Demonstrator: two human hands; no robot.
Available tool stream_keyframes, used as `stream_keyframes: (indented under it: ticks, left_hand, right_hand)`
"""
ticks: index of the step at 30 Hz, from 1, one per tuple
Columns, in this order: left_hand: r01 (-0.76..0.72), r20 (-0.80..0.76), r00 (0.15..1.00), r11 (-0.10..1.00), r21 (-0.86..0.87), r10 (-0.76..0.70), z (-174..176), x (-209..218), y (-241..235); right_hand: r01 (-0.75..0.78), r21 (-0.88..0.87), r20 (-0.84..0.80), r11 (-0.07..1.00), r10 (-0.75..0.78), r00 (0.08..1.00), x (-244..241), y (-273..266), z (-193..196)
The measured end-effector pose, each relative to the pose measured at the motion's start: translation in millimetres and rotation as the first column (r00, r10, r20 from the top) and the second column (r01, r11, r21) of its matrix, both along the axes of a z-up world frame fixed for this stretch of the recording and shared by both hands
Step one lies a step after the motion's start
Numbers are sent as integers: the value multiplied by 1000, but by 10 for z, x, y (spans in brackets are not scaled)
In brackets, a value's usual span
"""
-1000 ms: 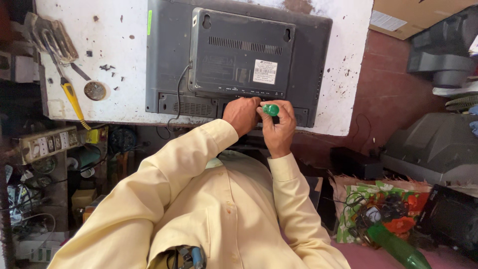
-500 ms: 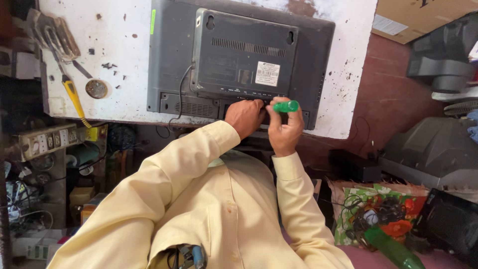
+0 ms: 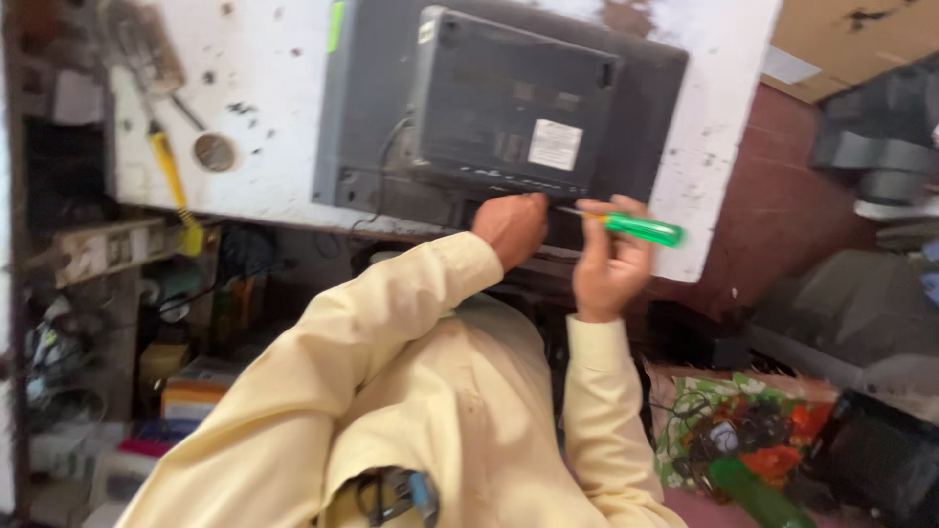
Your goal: The person uses a green-handled screwdriver to remove multiple screws from the back of a CRT monitor. After removing the screws, the person detaches the rear cover, exposing the internal circuit board. The person then reattaches the cover and tightens the screws again.
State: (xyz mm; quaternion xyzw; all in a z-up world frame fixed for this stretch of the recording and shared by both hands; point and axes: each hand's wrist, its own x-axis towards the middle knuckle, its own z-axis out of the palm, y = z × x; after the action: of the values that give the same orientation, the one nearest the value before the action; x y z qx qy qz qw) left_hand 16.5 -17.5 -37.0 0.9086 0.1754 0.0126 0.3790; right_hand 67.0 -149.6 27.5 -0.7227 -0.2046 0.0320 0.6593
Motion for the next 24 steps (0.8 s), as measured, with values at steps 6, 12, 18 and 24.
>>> stream_keyframes:
  ticks: [6,12,18,24]
  left_hand:
    - [-25,108,993,991,-132,39,264,-70,157]
    - [-462,136,836,816,-347,531,495,-753,786]
    - [-745,45,668,666,44,743,-114,-2000,1986]
    - [-644,-72,748,748,161,659,-505,-2327,2301]
  right_hand:
    - [103,18,232,995,-104,967,54,-82,329]
    - [115,96,103,989,-125,987,-106,-20,529]
    - [-12,152,82,988,-1,997,-253,298,497]
    - [-123,68,123,990,114,986,-393,635,555]
